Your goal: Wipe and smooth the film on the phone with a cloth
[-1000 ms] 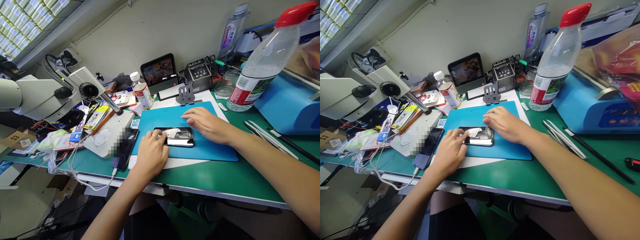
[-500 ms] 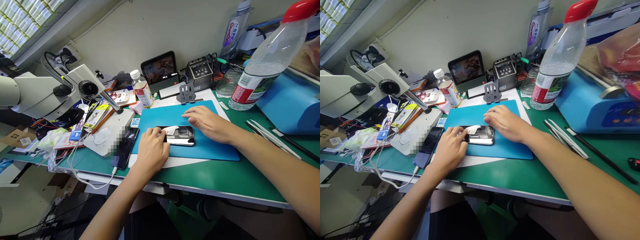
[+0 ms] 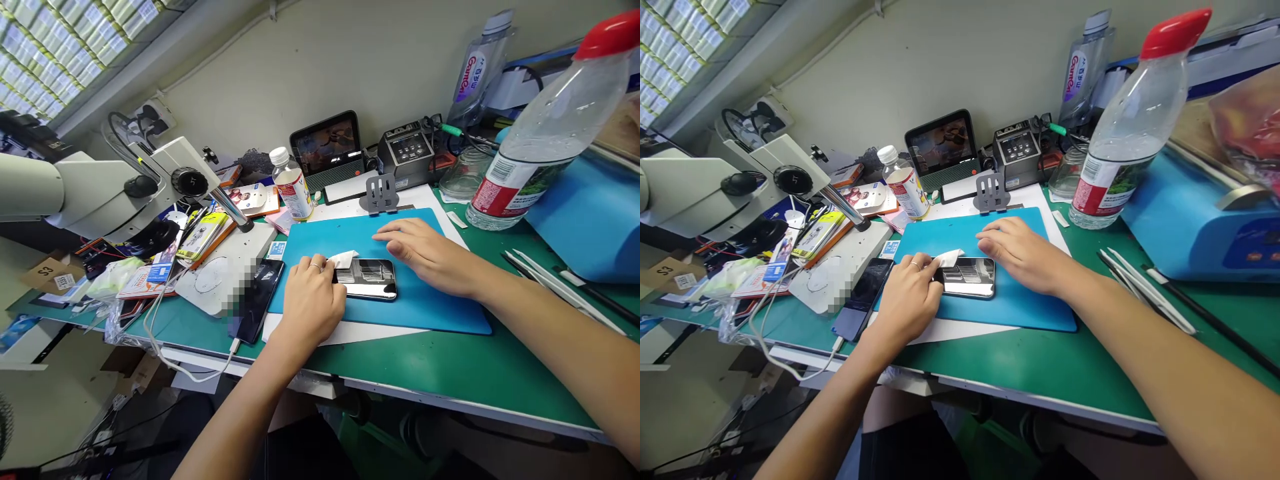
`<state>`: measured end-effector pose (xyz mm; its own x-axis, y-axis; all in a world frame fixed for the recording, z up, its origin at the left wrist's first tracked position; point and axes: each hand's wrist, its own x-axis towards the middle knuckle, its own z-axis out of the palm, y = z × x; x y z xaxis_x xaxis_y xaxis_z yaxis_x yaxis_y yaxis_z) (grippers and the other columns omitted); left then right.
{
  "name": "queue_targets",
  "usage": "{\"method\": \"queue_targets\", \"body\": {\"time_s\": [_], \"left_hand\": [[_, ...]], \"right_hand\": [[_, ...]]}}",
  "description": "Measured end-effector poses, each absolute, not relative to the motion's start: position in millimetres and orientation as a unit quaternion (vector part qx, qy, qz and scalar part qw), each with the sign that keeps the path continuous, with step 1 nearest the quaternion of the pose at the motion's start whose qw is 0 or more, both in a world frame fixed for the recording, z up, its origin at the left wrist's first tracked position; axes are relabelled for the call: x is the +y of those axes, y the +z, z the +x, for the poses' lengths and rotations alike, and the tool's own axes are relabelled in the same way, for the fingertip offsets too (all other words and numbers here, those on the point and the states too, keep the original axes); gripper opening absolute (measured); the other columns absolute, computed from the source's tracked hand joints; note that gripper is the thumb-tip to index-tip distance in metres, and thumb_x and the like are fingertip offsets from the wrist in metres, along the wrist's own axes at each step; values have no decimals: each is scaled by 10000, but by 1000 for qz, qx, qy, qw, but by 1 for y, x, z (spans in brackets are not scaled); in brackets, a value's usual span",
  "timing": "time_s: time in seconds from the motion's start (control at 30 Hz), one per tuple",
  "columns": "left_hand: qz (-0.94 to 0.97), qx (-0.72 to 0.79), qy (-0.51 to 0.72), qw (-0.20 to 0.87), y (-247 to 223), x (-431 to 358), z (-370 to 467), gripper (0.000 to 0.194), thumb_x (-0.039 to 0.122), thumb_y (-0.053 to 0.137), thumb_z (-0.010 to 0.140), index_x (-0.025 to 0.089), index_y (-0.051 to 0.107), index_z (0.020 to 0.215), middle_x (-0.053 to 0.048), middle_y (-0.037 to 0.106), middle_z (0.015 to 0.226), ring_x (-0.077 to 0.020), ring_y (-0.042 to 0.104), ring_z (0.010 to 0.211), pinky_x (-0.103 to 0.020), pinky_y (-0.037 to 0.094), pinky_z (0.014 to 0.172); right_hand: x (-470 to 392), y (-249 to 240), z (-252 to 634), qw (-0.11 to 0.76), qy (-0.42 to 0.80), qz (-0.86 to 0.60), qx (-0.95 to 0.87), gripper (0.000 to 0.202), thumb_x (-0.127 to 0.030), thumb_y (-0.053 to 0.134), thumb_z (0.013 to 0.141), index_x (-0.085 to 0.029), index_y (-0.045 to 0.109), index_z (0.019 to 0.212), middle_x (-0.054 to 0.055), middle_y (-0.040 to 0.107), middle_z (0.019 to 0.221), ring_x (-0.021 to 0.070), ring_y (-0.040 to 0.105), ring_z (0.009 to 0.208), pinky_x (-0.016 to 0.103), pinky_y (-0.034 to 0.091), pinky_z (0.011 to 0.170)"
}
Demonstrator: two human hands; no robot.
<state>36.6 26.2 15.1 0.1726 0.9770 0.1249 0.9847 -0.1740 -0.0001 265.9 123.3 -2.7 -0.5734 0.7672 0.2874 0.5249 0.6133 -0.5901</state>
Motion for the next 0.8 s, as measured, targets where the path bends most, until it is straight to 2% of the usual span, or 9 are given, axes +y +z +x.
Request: {"method": "queue_targets", "body": {"time_s": [0.23,0.43,0.63,0.8], "left_hand": [[-770,-633,-72,34,8,6,27,472,120,443,929,120,634,1361,-117,642,1301,-291,570,1082,-434,478,937],[-764,-643,-40,36,16,31,37,383,151,438,952,133,686,1243,-122,660,1205,-305,572,1054,-443,476,920],[-780,-619,-91,23,5,-9,34,477,135,433,926,115,601,1373,-133,631,1318,-300,560,1099,-443,469,970],[-793,-602,-86,17,5,7,40,460,145,431,928,147,614,1350,-118,634,1335,-294,560,1108,-434,474,964]], "right_hand": [[121,-1,263,262,231,-365,-863,847,-799,208,962,-217,772,1205,179,680,1311,396,531,1317,637,393,1125],[124,-5,265,262,227,-371,-861,804,-776,217,978,-241,770,1211,165,685,1314,390,526,1330,640,392,1132],[123,-4,265,262,222,-367,-865,805,-777,216,977,-247,774,1214,159,687,1320,385,524,1341,621,407,1131],[124,-5,264,263,222,-366,-865,815,-779,223,974,-231,773,1223,172,693,1309,399,540,1316,652,409,1116]]}}
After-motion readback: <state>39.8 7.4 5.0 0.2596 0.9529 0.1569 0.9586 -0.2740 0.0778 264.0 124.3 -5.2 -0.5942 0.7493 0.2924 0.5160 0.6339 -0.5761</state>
